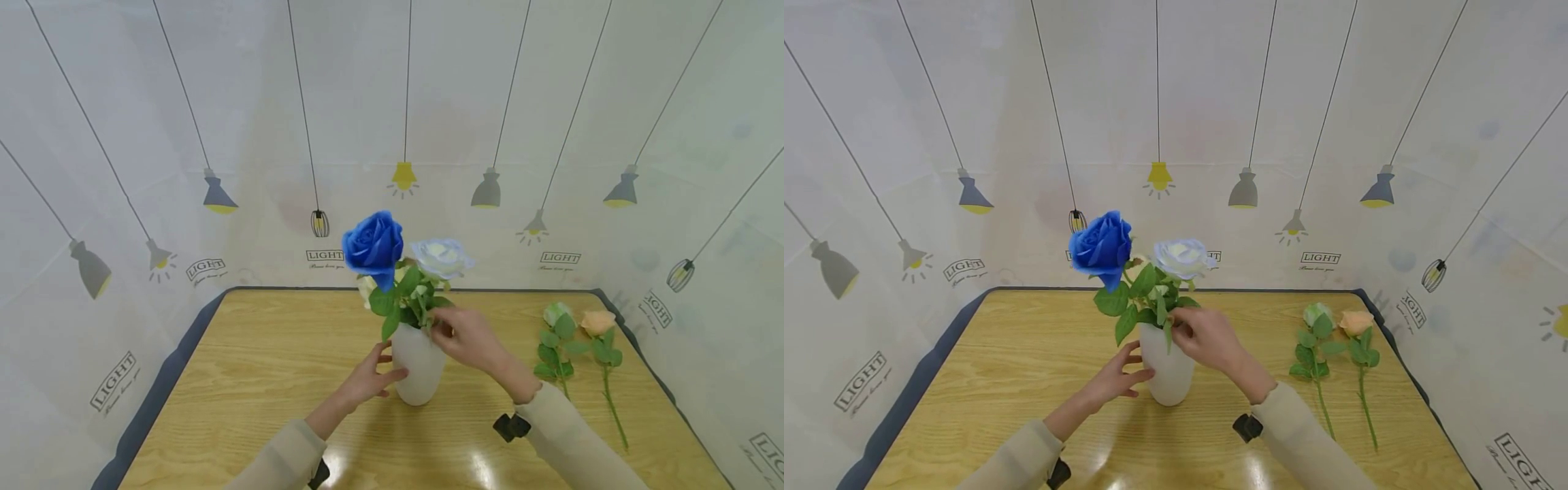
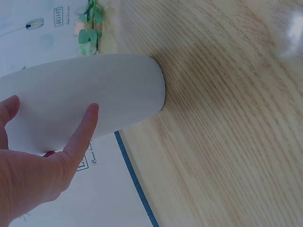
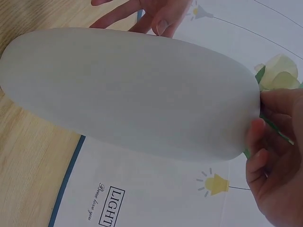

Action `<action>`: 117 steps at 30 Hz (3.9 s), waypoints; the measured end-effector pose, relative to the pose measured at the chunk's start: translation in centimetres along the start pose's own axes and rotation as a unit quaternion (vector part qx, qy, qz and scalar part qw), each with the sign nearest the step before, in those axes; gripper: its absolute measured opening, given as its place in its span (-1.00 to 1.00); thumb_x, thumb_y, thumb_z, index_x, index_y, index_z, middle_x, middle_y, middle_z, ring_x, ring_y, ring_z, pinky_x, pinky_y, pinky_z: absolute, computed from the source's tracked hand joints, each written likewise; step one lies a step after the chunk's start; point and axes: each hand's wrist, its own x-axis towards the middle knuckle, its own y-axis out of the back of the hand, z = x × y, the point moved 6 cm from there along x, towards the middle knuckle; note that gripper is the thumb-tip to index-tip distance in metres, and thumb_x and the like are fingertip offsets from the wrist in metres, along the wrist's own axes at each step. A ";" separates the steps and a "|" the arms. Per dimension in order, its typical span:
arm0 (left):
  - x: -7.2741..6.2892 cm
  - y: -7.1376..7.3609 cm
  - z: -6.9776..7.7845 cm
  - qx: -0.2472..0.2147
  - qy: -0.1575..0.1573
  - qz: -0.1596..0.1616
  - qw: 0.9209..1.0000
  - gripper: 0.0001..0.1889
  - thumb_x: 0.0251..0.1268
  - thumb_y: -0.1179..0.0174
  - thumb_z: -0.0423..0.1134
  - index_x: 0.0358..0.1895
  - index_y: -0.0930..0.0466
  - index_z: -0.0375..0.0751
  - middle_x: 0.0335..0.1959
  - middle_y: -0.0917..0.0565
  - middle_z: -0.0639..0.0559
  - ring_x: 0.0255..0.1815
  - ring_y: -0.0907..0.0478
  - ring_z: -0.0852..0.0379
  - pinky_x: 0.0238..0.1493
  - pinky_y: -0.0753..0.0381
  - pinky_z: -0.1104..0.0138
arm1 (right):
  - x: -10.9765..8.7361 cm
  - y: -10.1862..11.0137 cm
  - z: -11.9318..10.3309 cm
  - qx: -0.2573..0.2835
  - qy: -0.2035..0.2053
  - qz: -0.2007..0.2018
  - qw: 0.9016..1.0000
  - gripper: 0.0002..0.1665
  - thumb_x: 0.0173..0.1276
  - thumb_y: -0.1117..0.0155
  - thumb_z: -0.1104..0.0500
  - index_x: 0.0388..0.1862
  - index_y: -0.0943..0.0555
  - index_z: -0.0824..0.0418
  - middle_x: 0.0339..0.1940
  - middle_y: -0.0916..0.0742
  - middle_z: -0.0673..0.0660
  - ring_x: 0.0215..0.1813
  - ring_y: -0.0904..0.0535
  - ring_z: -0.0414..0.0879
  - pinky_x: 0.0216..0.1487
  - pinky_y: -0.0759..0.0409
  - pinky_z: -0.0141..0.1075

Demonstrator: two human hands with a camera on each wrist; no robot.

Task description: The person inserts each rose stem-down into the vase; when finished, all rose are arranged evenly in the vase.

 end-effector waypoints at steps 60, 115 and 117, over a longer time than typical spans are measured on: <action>-2.0 -0.2 3.6 -0.006 0.001 -0.002 1.000 -0.30 0.20 -0.13 -0.20 0.30 0.03 -0.37 0.12 -0.25 -0.43 0.01 -0.35 -0.25 -0.29 -0.52 0.09 | 3.0 0.1 -1.4 -0.028 -0.015 0.039 0.999 -0.81 0.06 -0.34 0.25 -0.60 -0.49 0.22 -0.53 -0.47 0.00 -0.53 -0.35 -0.18 -0.52 -0.36 -0.35; 0.0 0.0 -0.1 0.008 0.009 0.005 1.000 -0.19 0.09 -0.20 0.00 0.32 0.02 -0.23 0.16 -0.26 -0.32 0.01 -0.36 -0.19 -0.32 -0.53 0.15 | -20.3 3.1 19.7 0.265 -0.550 0.231 0.757 -0.48 0.33 -0.03 0.03 0.12 -0.36 0.38 -0.31 -0.53 -0.07 -0.39 -0.51 -0.25 -0.30 -0.51 -0.30; -0.1 0.0 0.1 0.011 0.008 0.005 1.000 -0.19 0.10 -0.20 0.00 0.32 0.02 -0.24 0.16 -0.26 -0.33 0.01 -0.36 -0.19 -0.32 -0.53 0.14 | -21.5 3.0 20.2 0.275 -0.571 0.252 0.731 -0.52 0.31 -0.05 0.05 0.08 -0.38 0.35 -0.31 -0.53 -0.03 -0.41 -0.52 -0.25 -0.29 -0.51 -0.30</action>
